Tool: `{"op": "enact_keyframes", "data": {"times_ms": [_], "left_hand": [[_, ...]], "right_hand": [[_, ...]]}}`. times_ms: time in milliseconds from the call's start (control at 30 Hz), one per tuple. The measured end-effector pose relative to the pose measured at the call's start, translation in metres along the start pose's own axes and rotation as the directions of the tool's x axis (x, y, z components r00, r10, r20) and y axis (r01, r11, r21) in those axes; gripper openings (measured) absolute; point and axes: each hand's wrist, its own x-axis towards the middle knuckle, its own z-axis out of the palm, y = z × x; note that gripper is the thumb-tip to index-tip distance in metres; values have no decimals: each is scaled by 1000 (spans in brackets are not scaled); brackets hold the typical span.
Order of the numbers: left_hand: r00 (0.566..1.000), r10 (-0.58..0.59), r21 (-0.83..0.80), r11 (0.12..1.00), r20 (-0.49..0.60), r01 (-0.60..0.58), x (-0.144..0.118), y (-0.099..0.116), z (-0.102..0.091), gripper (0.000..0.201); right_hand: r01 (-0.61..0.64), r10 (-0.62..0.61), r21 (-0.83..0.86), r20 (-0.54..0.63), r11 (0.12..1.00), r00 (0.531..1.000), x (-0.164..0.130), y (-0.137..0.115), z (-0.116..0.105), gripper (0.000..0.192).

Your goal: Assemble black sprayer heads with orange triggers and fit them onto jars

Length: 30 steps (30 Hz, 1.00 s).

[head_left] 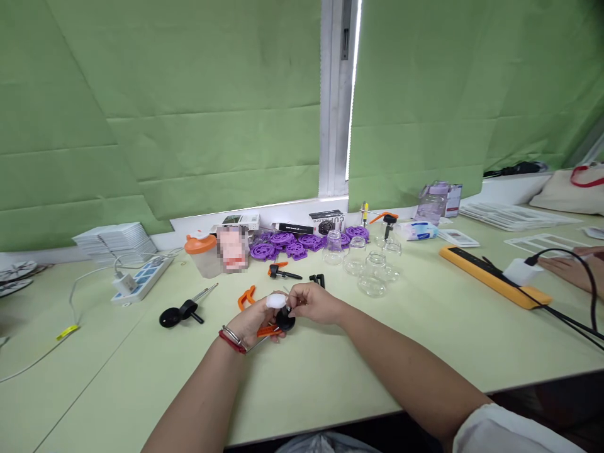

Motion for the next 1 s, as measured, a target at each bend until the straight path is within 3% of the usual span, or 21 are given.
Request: {"op": "enact_keyframes", "data": {"times_ms": [1000], "left_hand": [[1000, -2, 20, 1000, 24, 1, -3, 4, 1, 33]], "right_hand": [[-31, 31, 23, 0, 999, 1000, -2, 1, 1, 21]]}}
